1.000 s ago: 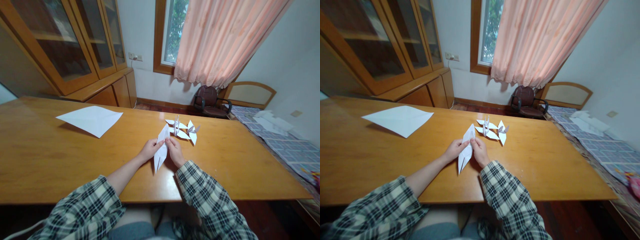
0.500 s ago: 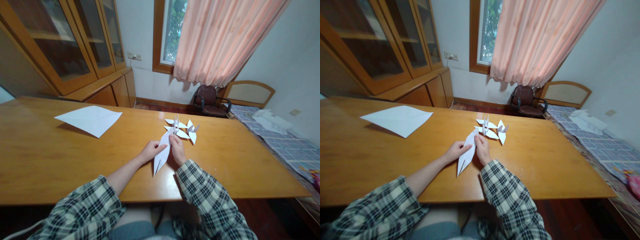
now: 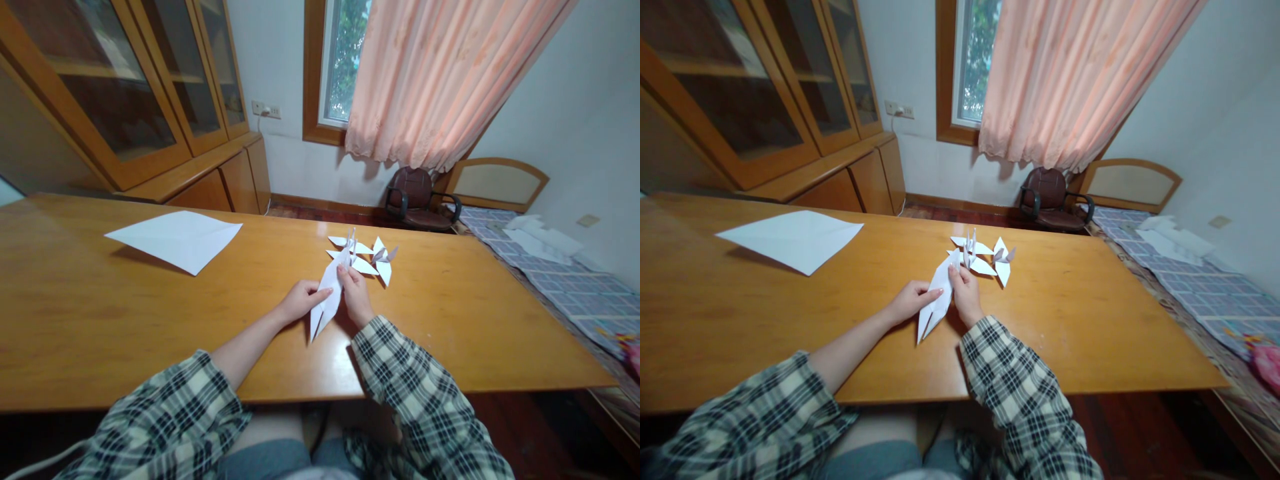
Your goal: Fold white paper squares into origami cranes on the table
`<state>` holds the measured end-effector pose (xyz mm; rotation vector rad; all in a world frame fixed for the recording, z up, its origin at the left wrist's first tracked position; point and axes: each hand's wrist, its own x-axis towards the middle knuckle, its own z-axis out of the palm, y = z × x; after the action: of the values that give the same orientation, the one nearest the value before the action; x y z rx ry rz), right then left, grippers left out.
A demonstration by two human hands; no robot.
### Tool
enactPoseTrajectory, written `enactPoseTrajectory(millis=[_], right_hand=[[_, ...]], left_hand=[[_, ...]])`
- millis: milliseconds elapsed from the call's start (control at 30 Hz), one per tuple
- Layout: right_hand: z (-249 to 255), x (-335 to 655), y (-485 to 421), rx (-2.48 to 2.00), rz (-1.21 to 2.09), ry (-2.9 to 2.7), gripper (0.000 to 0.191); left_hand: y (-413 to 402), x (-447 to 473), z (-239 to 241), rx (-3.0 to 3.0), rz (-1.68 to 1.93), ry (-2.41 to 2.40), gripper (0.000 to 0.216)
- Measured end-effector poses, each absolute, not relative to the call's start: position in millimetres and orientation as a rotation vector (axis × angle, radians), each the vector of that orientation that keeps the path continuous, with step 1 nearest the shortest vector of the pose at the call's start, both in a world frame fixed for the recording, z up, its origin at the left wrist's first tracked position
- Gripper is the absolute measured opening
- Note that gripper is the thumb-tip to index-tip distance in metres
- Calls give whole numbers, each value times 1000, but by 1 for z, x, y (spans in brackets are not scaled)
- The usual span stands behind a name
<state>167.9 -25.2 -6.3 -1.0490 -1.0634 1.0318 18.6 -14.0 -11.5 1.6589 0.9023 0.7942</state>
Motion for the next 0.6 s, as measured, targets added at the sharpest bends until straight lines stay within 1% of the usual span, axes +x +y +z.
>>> enactPoseTrajectory(millis=[100,200,333,467,533,600], right_hand=[[-5,169,-25,-1048,1005,-1017,44],[-6,170,-23,-1066,993,-995,44],[-8,170,-23,-1107,1025,-1156,46],[-13,169,-22,-1108,897,-1304,48],[-14,170,-22,-1105,876,-1320,46],[-12,171,-21,-1102,857,-1299,37]], left_hand=[[-14,20,-10,1626,766,842,43],[-13,20,-9,1641,773,881,40],[-11,19,-8,1570,894,943,41],[-11,18,-8,1517,939,951,41],[-12,19,-7,1493,936,941,42],[-12,19,-7,1451,932,920,42]])
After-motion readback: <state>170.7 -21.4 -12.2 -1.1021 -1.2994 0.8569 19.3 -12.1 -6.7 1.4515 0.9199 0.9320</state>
